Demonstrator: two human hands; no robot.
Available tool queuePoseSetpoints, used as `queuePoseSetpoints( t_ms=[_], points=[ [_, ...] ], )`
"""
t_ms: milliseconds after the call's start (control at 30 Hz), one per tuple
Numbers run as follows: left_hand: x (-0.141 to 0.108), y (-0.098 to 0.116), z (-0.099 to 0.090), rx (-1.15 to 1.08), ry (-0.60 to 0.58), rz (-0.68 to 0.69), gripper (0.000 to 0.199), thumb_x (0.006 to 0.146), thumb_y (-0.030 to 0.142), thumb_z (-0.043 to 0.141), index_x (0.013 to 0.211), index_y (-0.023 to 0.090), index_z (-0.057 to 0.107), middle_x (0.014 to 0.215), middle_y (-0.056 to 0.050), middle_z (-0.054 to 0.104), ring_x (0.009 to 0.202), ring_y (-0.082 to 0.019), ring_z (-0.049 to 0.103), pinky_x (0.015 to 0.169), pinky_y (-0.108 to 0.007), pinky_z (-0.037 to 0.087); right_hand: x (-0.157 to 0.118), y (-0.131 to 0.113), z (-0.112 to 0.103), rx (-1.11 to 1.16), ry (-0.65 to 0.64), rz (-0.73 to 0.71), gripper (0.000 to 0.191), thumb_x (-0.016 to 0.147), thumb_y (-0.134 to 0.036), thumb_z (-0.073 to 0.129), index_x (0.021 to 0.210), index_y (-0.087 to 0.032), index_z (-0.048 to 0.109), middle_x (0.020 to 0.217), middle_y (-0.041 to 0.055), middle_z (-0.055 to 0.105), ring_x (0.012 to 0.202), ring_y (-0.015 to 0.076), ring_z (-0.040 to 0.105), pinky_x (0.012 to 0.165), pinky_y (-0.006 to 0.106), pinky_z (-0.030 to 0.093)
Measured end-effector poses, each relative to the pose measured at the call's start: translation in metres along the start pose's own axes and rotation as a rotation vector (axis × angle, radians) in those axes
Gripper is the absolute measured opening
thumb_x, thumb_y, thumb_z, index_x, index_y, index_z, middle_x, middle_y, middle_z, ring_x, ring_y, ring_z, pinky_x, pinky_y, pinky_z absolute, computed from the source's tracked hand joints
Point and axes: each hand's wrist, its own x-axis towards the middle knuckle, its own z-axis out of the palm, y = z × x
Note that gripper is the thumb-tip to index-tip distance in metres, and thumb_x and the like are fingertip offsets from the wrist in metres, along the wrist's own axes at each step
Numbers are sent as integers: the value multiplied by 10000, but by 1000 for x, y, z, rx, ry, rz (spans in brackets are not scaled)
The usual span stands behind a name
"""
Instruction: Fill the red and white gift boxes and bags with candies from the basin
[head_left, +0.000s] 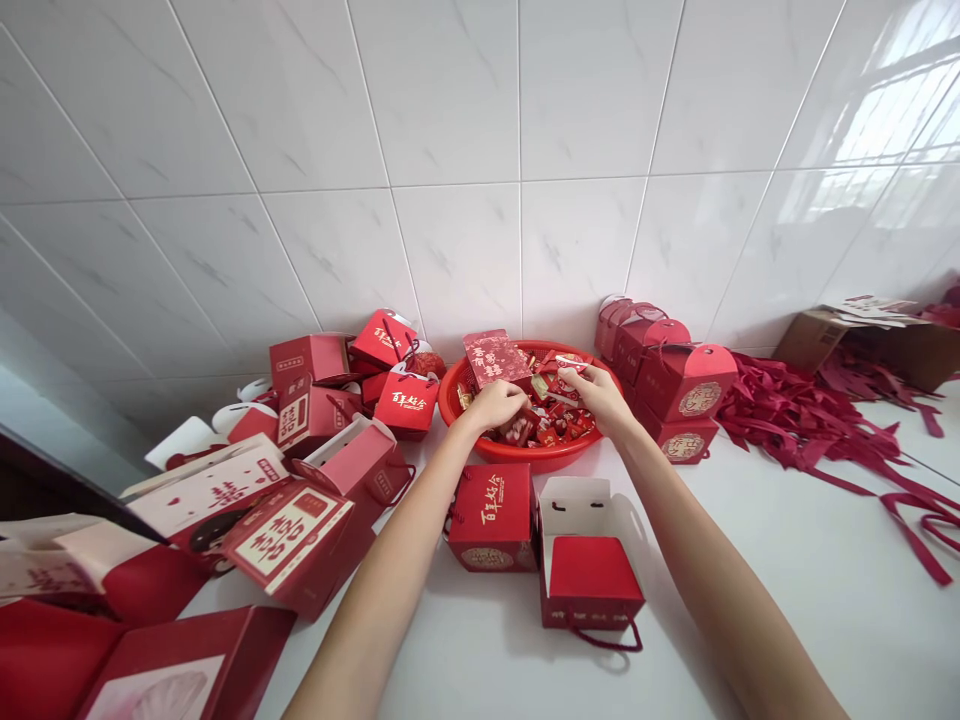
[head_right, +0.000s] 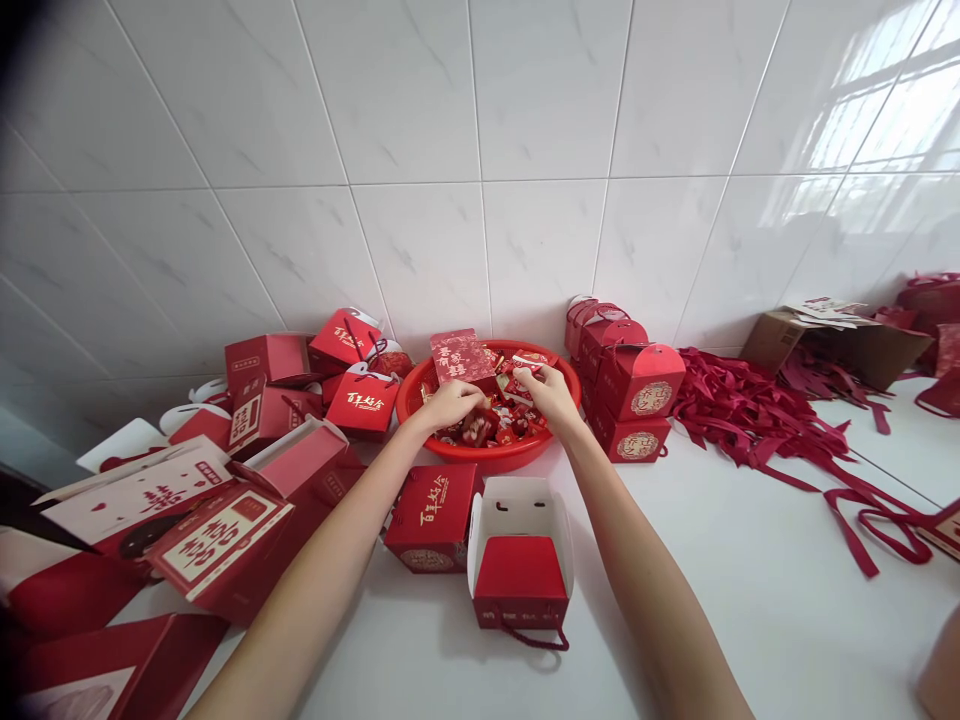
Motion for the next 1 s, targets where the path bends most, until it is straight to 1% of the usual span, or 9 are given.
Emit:
queuePoseSetpoints(
  t_ms=[67,133,200,267,400,633,733,867,1000],
  points=[
    [-3,1,-3,120,109,-105,223,774,245,511,698,177,708,788,-83,726,806,-253,659,745,-321,467,0,1,-1,-26,-8,-7,270,786,-396,699,952,-184,697,991,67,775,925,250,738,764,339,612],
    [-7,4,-6,279,172,-233,271,832,252,492,839,172,751,959,-149,754,955,-310,683,801,-359,489,-1,1,-1,-41,-13,-27,300,780,-409,686,970,-177,701,995,69,776,946,261,735,765,343,610],
    [-12,7,-8,405,126,-317,305,868,247,477,955,165,757,1067,-193,744,1067,-337,675,834,-376,504,-1,2,-1,-45,-14,-51,326,755,-423,692,959,-169,707,989,75,778,957,271,730,778,352,604],
    [-16,9,-8,463,90,-342,288,849,223,520,1003,151,753,1098,-214,737,1112,-343,671,850,-375,517,-1,4,-1,-35,-13,-65,342,724,-430,710,948,-171,709,988,80,779,962,281,727,790,365,600],
    [-17,8,-6,528,21,-358,284,800,183,589,1031,147,750,1145,-219,727,1120,-352,676,863,-387,532,-2,5,1,6,-52,-53,345,699,-431,730,948,-192,717,1029,87,776,960,296,727,800,394,601],
    [-13,5,-4,564,-140,-346,432,740,168,652,1168,152,709,1316,-220,650,1178,-373,644,886,-406,539,-3,4,1,-39,-60,-106,410,709,-480,724,995,-186,710,1070,103,768,994,314,719,838,426,590],
    [-11,4,-4,553,-201,-344,464,660,158,708,1124,141,727,1282,-231,668,1135,-378,666,841,-390,555,-1,7,-1,-81,-59,-118,450,709,-516,725,1004,-177,707,1021,107,772,992,319,718,850,425,584],
    [-6,-3,-3,506,-259,-305,371,541,130,778,910,169,772,1130,-181,746,1026,-340,708,764,-318,558,-1,8,-2,-108,-69,-127,442,721,-516,711,1003,-176,706,1035,106,771,1001,319,715,858,429,580],
    [-3,-11,1,419,-220,-270,208,574,121,758,776,168,768,966,-128,780,896,-279,726,687,-281,542,-1,8,-2,-94,-77,-129,411,718,-482,705,994,-178,709,1037,95,773,1009,308,712,873,426,573]
  ],
)
